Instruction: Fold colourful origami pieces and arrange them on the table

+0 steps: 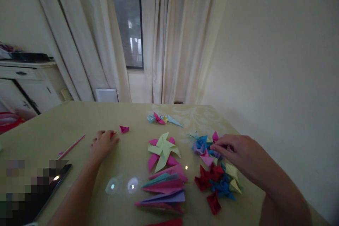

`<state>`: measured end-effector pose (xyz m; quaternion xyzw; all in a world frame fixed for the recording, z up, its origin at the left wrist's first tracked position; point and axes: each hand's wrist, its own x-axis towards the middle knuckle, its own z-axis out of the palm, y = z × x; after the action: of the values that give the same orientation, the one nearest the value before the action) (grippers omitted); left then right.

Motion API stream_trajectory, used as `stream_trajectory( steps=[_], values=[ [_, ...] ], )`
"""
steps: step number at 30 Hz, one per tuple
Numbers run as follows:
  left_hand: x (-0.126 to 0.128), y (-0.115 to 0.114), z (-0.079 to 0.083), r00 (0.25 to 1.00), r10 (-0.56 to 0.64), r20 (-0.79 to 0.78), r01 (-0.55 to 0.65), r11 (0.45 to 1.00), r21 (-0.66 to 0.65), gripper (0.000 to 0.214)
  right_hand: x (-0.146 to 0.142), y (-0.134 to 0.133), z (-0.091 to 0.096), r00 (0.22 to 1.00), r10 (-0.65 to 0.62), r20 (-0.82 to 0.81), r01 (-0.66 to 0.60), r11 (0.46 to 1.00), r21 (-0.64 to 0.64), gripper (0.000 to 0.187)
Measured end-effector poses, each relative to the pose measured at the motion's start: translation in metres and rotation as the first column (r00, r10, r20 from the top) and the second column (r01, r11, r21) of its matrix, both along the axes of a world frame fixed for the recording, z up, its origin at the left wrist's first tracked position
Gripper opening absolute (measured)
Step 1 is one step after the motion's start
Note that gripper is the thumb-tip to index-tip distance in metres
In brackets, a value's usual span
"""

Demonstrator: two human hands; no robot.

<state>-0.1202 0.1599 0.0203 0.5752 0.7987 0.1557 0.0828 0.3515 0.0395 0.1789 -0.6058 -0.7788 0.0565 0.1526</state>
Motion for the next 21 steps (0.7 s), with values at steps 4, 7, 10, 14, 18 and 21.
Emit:
stream_trajectory(
  steps=[4, 7, 10, 14, 18, 21],
  values=[
    [0.003, 0.009, 0.012, 0.984, -0.113, 0.14, 0.102, 0.991, 0.082, 0.033, -0.007, -0.002, 0.005, 0.995, 0.047, -0.093, -0.04, 0.997, 0.071, 0.03],
    [0.034, 0.01, 0.033, 0.914, -0.308, 0.262, 0.258, 0.944, 0.208, 0.036, -0.027, -0.001, 0.002, 0.979, 0.098, -0.181, -0.082, 0.992, 0.096, 0.025],
    [0.088, -0.01, 0.052, 0.777, -0.531, 0.337, 0.412, 0.835, 0.365, 0.056, -0.053, 0.004, -0.004, 0.955, 0.13, -0.265, -0.1, 0.987, 0.125, 0.026],
    [0.152, -0.053, 0.065, 0.308, -0.855, 0.418, 0.562, 0.518, 0.645, 0.066, -0.078, 0.012, -0.012, 0.933, 0.197, -0.302, -0.18, 0.98, 0.083, 0.035],
    [0.176, -0.077, 0.067, 0.16, -0.913, 0.376, 0.596, 0.393, 0.7, 0.071, -0.084, 0.019, -0.018, 0.936, 0.224, -0.272, -0.239, 0.971, -0.024, 0.02],
    [0.176, -0.075, 0.065, 0.221, -0.909, 0.353, 0.595, 0.413, 0.689, 0.071, -0.08, 0.024, -0.019, 0.926, 0.239, -0.293, -0.269, 0.961, -0.069, 0.017]
  ],
)
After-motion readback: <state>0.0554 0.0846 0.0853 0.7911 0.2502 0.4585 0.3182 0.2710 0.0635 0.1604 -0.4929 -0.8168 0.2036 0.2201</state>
